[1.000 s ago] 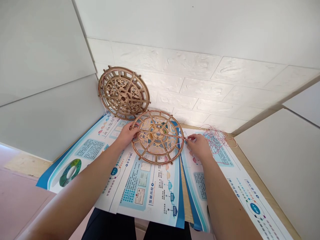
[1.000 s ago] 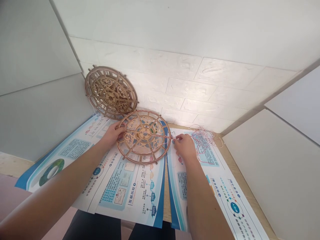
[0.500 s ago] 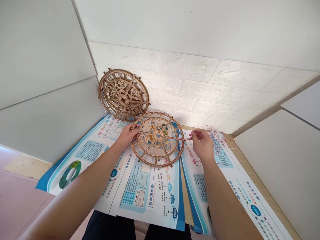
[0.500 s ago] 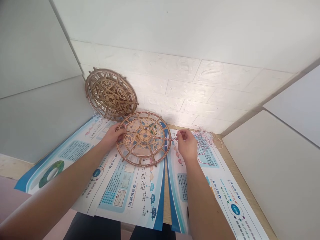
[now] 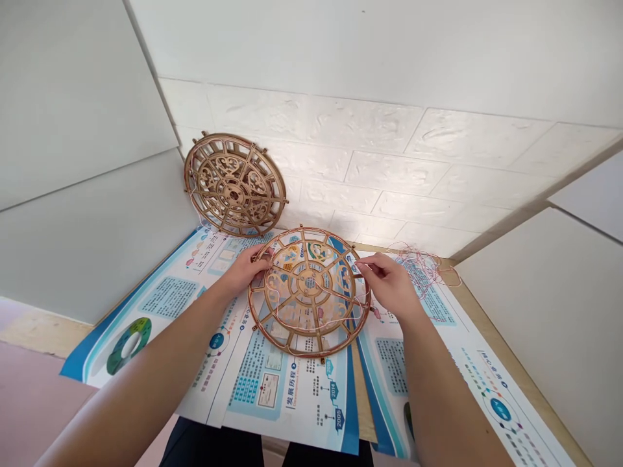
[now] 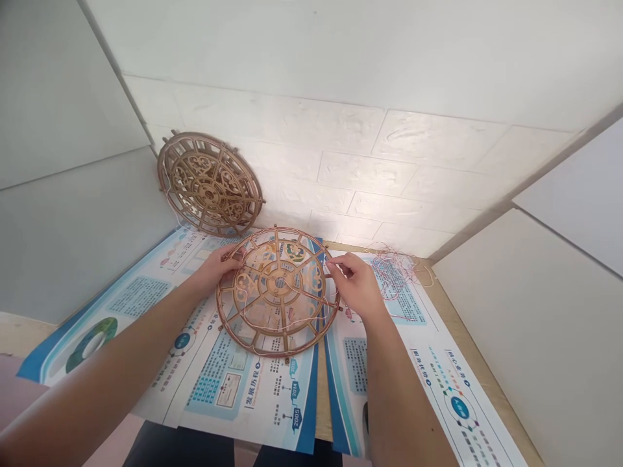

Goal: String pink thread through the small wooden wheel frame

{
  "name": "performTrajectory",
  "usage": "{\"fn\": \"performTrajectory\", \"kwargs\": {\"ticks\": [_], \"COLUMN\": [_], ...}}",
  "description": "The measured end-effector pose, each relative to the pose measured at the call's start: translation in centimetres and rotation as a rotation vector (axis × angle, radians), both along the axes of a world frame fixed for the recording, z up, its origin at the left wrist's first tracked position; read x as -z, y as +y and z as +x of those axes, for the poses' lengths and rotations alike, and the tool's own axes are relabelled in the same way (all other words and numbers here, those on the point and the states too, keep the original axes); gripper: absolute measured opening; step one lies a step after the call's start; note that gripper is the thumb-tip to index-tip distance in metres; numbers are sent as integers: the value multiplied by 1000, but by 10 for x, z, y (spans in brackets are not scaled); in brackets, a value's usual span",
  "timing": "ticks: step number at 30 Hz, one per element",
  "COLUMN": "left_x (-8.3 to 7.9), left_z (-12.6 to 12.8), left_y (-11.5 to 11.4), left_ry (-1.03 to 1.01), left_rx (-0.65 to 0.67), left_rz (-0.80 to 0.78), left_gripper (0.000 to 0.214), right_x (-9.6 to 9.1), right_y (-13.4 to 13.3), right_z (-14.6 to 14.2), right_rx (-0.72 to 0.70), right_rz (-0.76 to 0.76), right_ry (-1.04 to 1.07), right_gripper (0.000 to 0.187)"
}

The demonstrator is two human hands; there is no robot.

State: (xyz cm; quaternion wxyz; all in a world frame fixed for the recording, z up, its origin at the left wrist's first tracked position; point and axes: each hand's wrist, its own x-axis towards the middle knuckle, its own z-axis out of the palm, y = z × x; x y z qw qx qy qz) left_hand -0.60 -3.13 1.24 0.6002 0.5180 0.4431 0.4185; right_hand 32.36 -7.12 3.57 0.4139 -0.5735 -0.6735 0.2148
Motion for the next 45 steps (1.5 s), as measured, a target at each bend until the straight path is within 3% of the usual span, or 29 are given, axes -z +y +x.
{"fn": "performTrajectory", "kwargs": {"ticks": [6, 16, 27, 45], "left_x": [-6, -23, -17, -17], "left_z": [4, 9, 7, 7], "left_y": [-4, -15, -13, -13], "left_ry": [-7, 102, 116, 149], "left_rx": [20, 26, 99, 73], "left_rz": [14, 99, 135, 143], "left_gripper": [28, 26, 22, 24], "right_x": [-7, -18, -15, -7], "right_y": [-6, -8, -7, -3], "right_z": [-8, -17, -19, -20], "right_rx": [9, 48, 45, 48], "right_rz": [-107, 127, 152, 138], "right_ry": [46, -145, -263, -327], "right_gripper": [28, 26, 26, 25]}}
